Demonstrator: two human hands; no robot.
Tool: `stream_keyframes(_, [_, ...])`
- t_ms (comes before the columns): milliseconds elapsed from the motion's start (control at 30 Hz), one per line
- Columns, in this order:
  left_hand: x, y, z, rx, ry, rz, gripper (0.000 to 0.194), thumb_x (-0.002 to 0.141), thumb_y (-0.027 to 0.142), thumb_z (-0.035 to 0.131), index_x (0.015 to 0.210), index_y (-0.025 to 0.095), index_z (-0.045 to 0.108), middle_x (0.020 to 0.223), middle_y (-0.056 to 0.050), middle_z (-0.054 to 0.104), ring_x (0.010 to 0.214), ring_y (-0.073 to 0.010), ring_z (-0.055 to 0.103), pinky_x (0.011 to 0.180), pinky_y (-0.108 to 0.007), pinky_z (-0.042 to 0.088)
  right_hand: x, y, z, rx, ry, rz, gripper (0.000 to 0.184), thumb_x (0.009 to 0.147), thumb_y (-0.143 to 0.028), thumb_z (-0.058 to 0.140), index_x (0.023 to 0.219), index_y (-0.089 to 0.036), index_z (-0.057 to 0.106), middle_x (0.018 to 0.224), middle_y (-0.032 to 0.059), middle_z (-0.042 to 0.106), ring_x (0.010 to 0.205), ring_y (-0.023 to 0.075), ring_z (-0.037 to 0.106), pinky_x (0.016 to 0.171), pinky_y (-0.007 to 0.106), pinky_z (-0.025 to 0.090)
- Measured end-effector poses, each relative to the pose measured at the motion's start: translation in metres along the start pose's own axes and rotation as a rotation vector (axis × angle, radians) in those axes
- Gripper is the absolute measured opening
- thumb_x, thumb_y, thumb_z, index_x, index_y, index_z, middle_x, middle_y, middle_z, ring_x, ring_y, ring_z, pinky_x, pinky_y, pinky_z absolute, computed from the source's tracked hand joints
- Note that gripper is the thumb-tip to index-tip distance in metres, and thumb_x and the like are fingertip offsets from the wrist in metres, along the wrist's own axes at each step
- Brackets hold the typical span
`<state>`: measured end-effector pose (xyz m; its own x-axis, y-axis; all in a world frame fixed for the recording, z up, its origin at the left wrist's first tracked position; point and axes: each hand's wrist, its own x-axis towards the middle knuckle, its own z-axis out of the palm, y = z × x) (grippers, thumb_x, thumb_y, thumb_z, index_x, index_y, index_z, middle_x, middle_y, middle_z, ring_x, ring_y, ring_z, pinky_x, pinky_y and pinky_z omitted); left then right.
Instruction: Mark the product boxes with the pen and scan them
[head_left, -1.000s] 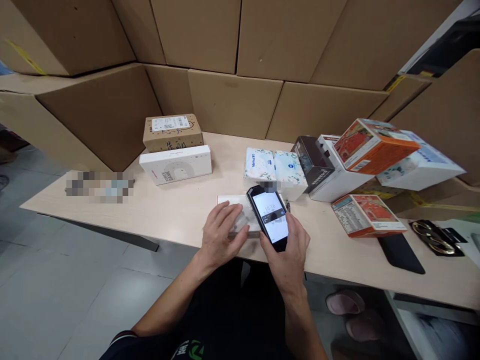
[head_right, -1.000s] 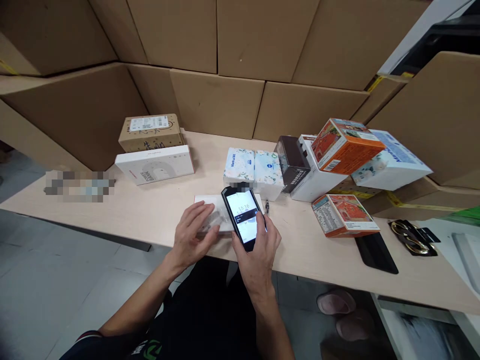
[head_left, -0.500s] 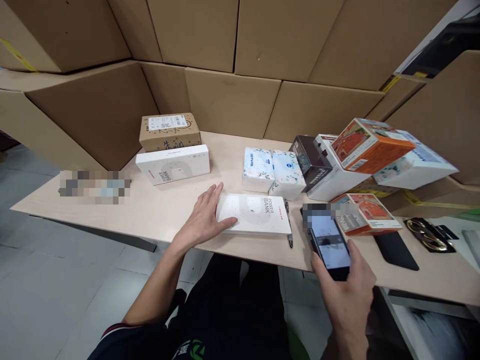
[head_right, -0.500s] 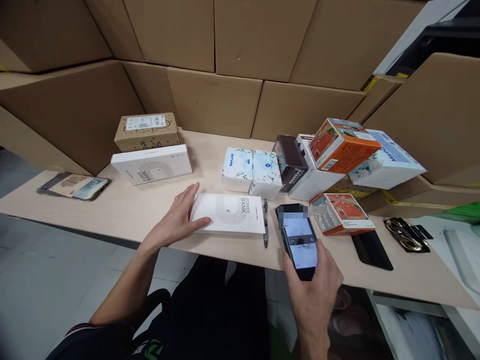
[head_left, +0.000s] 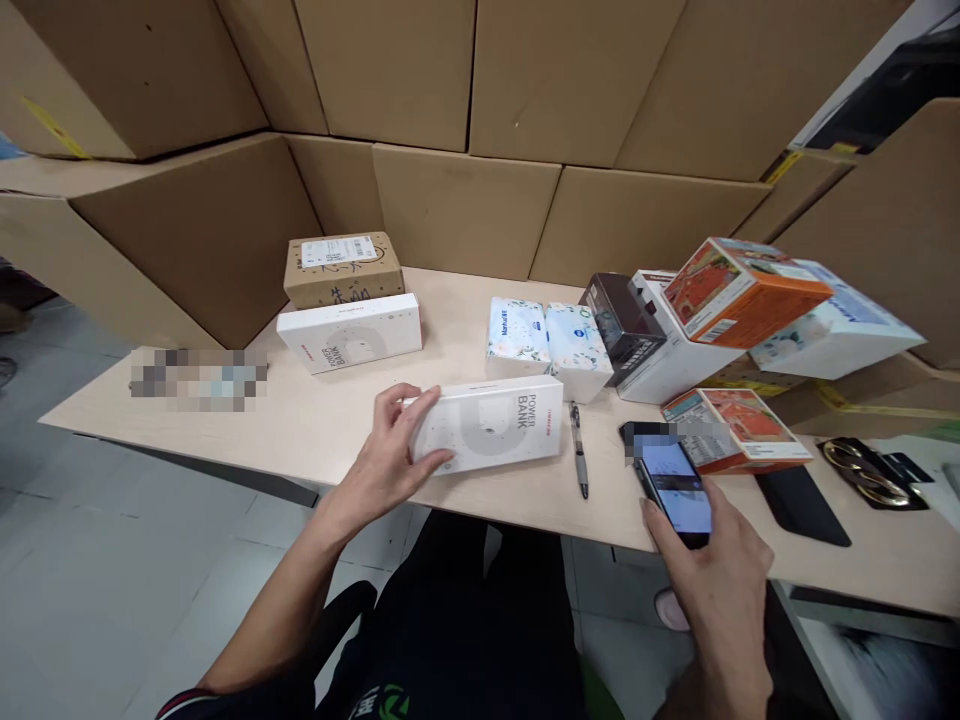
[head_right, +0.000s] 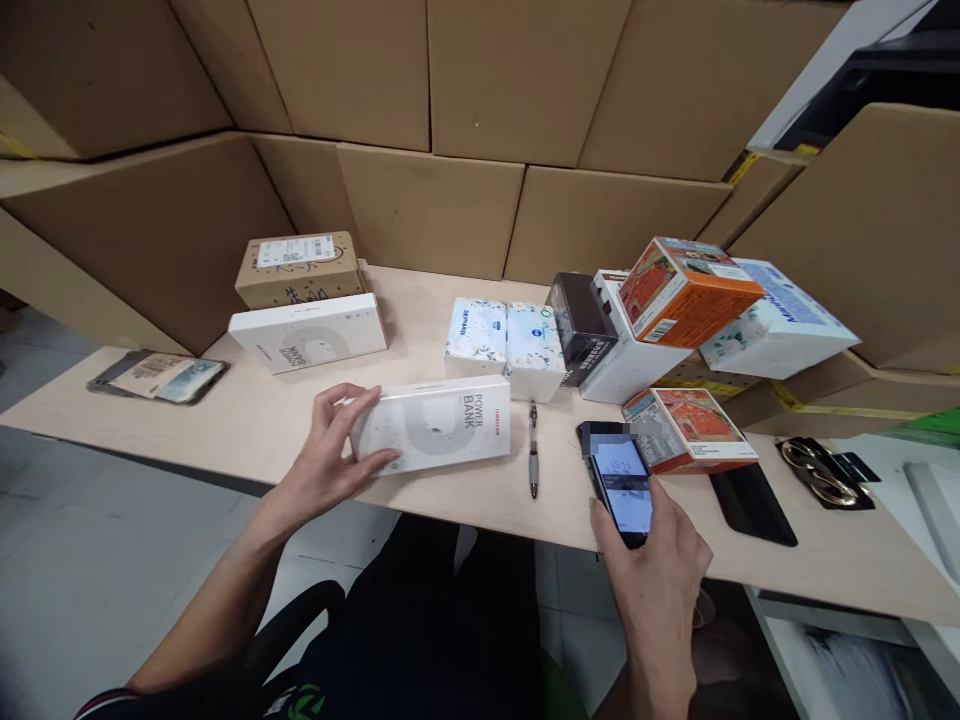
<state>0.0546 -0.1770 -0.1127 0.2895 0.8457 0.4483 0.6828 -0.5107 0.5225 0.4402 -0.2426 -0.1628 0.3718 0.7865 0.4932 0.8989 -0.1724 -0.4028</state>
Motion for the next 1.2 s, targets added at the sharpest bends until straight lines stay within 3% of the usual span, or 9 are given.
stream_keyframes(133, [-0.012,-0.036,-0.019,0.199,0.205,0.062,0.089,0.09,0.039,0.07,0.161,0.036,0.016,0.144,-0.014,0.03,0.134,-0.0353,0.041,0.106,-0.058,0.051,0.002,0.002,0.003,-0.024,-0.021,0.016,0.092,0.083,-0.08,0.043,0.136,-0.007,0.06,0.12,0.0264,0.066,0.112,0.0418,0.062,0.101,0.061,0.043])
stream_keyframes(267, [-0.014,-0.072,-0.046,0.348,0.304,0.063,0.082,0.087,0.034,0.073,0.157,0.032,0.029,0.141,-0.014,0.036,0.134,-0.0362,0.044,0.112,-0.06,0.044,0.0,-0.002,0.002,-0.069,-0.075,0.054,0.095,0.084,-0.082,0.04,0.139,-0.006,0.059,0.128,0.0294,0.061,0.118,0.0454,0.057,0.099,0.066,0.041])
stream_keyframes(433, [-0.009,-0.1,-0.064,0.436,0.351,-0.057,0.067,0.085,0.026,0.071,0.146,0.024,0.046,0.143,-0.019,0.036,0.137,-0.041,0.04,0.111,-0.06,0.041,0.0,-0.013,-0.002,-0.084,0.112,-0.051,0.089,0.088,-0.078,0.044,0.136,-0.005,0.062,0.139,0.032,0.055,0.131,0.0482,0.05,0.105,0.068,0.037])
stream_keyframes(633, [0.001,-0.09,-0.06,0.587,0.483,-0.11,0.066,0.082,0.022,0.073,0.144,0.024,0.051,0.15,-0.018,0.029,0.14,-0.0489,0.03,0.112,-0.071,0.026,-0.001,-0.027,-0.001,0.043,0.2,-0.248,0.061,0.092,-0.055,0.062,0.133,-0.009,0.064,0.135,0.0264,0.061,0.127,0.0403,0.057,0.106,0.061,0.043])
stream_keyframes(767, [0.013,-0.052,-0.031,0.549,0.609,0.103,0.057,0.086,0.017,0.067,0.141,0.028,0.053,0.142,-0.014,0.037,0.13,-0.0382,0.043,0.103,-0.058,0.044,-0.006,-0.051,0.005,0.182,0.256,-0.285,0.037,0.091,-0.032,0.069,0.124,-0.015,0.068,0.125,0.019,0.07,0.117,0.0327,0.065,0.104,0.054,0.049])
stream_keyframes(900, [0.053,-0.003,0.012,0.445,0.295,0.208,0.04,0.091,0.027,0.062,0.131,0.021,0.061,0.14,-0.016,0.048,0.129,-0.038,0.047,0.106,-0.057,0.044,-0.01,-0.078,0.018,0.389,0.243,-0.349,0.022,0.091,-0.018,0.066,0.112,-0.018,0.071,0.109,0.012,0.074,0.104,0.0255,0.07,0.095,0.045,0.055])
stream_keyframes(1000, [0.094,0.027,0.039,0.414,-0.011,0.172,0.06,0.092,0.034,0.06,0.148,0.017,0.047,0.156,-0.019,0.041,0.141,-0.0469,0.035,0.111,-0.065,0.035,-0.012,-0.088,0.029,0.469,0.21,-0.373,0.018,0.092,-0.015,0.064,0.108,-0.017,0.071,0.104,0.011,0.074,0.099,0.0228,0.07,0.089,0.04,0.058])
stream_keyframes(1100, [0.126,0.043,0.06,0.377,-0.28,0.118,0.072,0.092,0.033,0.058,0.158,0.02,0.03,0.167,-0.015,0.028,0.15,-0.0491,0.022,0.112,-0.072,0.03,-0.012,-0.088,0.036,0.498,0.194,-0.354,0.016,0.093,-0.014,0.062,0.106,-0.016,0.07,0.102,0.0116,0.073,0.098,0.0215,0.07,0.087,0.038,0.059])
stream_keyframes(1200, [0.138,0.044,0.072,0.358,-0.433,0.117,0.068,0.096,0.039,0.055,0.157,0.023,0.03,0.167,-0.012,0.029,0.153,-0.0479,0.014,0.112,-0.077,0.027,-0.012,-0.085,0.038,0.514,0.184,-0.338,0.015,0.093,-0.015,0.061,0.106,-0.016,0.07,0.102,0.0113,0.073,0.098,0.0208,0.07,0.088,0.038,0.059])
